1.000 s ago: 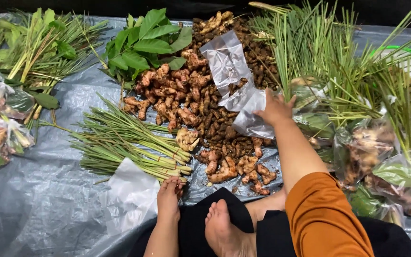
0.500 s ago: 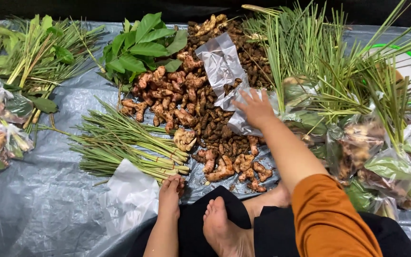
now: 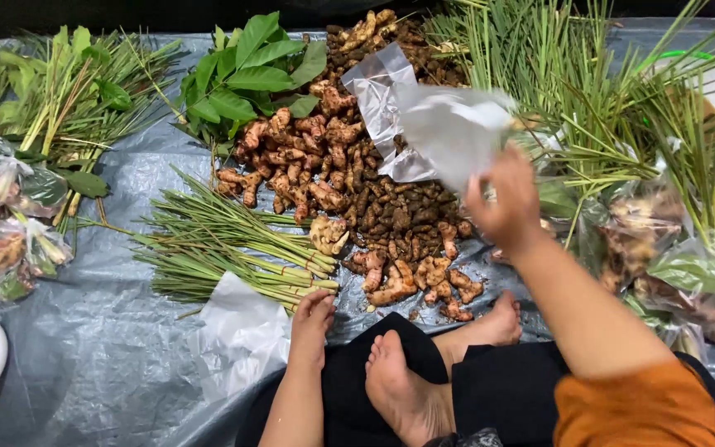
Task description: The person sorts and bags various herbs and roots including lemongrass and ginger on a plastic tarp, bundling lemongrass with string and placing ginger pieces into plastic bags by hand.
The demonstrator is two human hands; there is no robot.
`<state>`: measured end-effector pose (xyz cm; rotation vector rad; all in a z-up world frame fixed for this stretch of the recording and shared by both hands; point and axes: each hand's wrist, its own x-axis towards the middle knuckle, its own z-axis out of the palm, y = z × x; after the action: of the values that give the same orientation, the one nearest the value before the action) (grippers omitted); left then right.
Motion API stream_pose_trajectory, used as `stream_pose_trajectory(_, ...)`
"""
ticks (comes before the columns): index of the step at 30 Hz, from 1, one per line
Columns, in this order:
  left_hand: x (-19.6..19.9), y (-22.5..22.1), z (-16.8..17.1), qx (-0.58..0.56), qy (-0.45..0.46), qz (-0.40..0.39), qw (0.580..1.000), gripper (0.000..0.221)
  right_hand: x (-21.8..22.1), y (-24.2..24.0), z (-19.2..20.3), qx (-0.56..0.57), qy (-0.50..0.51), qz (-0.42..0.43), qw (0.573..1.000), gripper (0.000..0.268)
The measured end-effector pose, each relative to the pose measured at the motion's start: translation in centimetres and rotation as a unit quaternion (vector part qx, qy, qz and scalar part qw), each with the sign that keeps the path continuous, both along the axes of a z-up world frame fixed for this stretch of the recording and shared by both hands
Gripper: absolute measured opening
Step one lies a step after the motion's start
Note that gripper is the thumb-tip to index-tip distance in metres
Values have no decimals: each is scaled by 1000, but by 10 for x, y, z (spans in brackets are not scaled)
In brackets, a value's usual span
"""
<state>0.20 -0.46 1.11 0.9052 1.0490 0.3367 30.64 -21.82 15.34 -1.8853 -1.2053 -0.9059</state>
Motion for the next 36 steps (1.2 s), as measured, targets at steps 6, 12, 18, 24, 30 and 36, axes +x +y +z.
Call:
stream_pose_trajectory(6, 2, -62, 96, 387, -157, -216, 883, 78, -159, -78, 7, -194, 179, 186, 947, 16)
stream_pose_trajectory(12, -2, -128, 111, 470, -192, -392, 767, 52, -200, -113, -24, -103, 422, 197, 879, 13)
stream_pose_trajectory(18, -41, -98, 58, 276, -115, -251, 921, 25, -159, -134, -3, -330, 464, 223, 791, 63)
stream_pose_trajectory(24, -81, -62, 106, 101, -236, 24, 966, 30, -105, -177, -41, 211, 704, 399, 549, 13)
stream_pose_trajectory(30, -50, -107, 139, 45, -88, 94, 991, 37, -107, -136, -73, -26, 734, 263, 625, 38)
stream_pose_trajectory(36, -51, -115, 115, 9, -124, 11, 992, 40, -82, -121, -70, -92, 412, -75, 903, 17)
